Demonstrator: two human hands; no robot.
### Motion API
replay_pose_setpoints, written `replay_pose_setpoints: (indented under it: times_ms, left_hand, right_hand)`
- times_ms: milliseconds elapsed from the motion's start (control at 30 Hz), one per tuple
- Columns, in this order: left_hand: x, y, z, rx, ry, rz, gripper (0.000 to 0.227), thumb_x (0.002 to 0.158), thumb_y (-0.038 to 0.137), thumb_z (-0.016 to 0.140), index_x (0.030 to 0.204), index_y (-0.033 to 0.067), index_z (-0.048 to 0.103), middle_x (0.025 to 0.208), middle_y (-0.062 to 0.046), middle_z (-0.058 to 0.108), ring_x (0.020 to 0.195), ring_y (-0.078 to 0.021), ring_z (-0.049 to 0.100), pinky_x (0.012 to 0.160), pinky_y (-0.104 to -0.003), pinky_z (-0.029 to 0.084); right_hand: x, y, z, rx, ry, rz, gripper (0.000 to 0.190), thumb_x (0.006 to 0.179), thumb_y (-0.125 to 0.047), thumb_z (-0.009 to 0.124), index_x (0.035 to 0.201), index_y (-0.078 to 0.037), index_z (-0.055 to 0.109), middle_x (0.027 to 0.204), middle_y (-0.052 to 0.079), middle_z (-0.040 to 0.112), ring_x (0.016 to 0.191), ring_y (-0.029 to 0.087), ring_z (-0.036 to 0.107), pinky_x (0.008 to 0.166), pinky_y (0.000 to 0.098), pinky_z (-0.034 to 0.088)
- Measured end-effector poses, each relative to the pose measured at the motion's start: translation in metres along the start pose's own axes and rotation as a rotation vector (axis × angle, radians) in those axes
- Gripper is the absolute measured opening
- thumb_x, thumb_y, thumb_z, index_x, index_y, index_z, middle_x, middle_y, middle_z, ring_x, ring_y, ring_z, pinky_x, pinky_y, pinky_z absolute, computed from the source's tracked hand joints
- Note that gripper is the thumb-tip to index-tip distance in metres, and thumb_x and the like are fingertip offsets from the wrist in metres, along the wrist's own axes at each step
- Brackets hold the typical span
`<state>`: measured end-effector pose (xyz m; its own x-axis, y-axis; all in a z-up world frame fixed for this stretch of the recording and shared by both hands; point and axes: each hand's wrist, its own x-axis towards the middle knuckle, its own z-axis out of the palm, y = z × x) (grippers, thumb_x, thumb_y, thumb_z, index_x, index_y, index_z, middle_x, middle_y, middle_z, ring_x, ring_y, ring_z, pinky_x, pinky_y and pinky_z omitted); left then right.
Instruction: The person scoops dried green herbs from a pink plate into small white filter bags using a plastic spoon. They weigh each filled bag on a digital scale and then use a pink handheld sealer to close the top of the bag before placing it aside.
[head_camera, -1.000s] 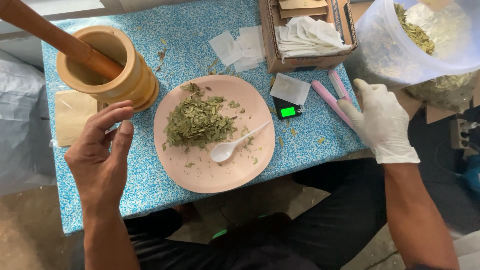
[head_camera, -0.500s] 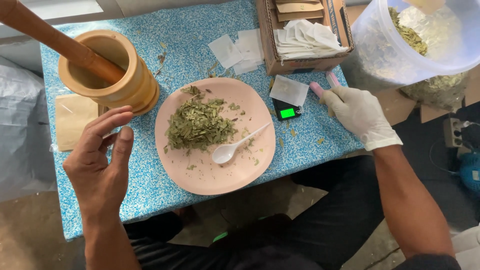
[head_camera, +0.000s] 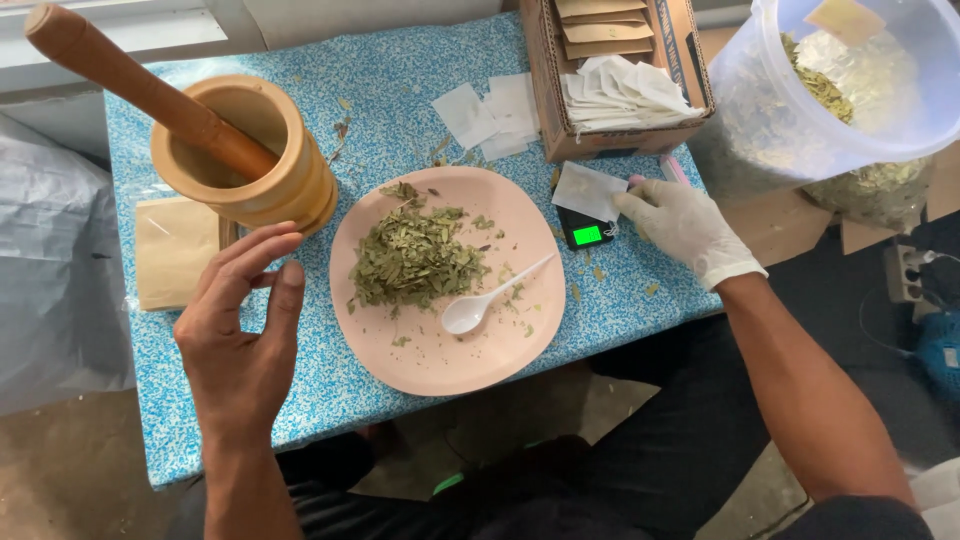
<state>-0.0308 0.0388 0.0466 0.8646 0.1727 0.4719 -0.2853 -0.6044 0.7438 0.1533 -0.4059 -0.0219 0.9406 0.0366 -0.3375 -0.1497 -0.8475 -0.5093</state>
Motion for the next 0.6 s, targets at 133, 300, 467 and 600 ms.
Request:
replay_pose_setpoints:
  times_ms: [133,300,467,600]
  left_hand:
    - [-0.001,0.001,-0.001,0.007,0.006,0.021,0.017,0.117,-0.002,0.07,0.134,-0.0023,0.074,0.143,-0.022,0.077,0.136,-0.033,0.073,0.104,-0.042,0.062]
    - [-0.001,0.004,-0.001,0.025,-0.013,0.038,0.021,0.115,-0.001,0.072,0.135,-0.0019,0.075,0.143,-0.021,0.077,0.138,-0.0334,0.072,0.105,-0.043,0.061]
    - [-0.004,0.008,0.022,-0.027,-0.065,0.077,0.023,0.11,0.003,0.075,0.133,0.0006,0.077,0.139,-0.019,0.078,0.133,-0.0326,0.072,0.106,-0.044,0.061]
    - [-0.008,0.022,0.044,-0.334,-0.241,-0.016,0.03,0.108,0.019,0.071,0.134,0.0039,0.076,0.142,-0.017,0.077,0.132,-0.0282,0.075,0.106,-0.038,0.065]
  right_hand:
    - [0.001,-0.006,0.0,-0.025,0.009,-0.018,0.044,0.108,-0.045,0.058,0.08,-0.011,0.059,0.086,0.006,0.071,0.183,0.024,0.016,0.138,0.0335,0.017]
    - [-0.022,-0.038,-0.024,-0.007,0.066,-0.04,0.024,0.107,-0.037,0.067,0.093,-0.017,0.07,0.081,-0.002,0.068,0.08,0.014,0.058,0.082,0.0348,0.045]
    - [-0.064,-0.085,-0.061,-0.006,-0.08,-0.255,0.022,0.108,-0.03,0.065,0.1,-0.012,0.072,0.122,0.002,0.068,0.109,0.017,0.059,0.094,0.0365,0.042]
    - [-0.082,-0.124,-0.072,-0.079,-0.316,-0.433,0.016,0.104,-0.023,0.072,0.105,-0.014,0.085,0.087,-0.003,0.08,0.082,0.01,0.066,0.08,0.0301,0.051]
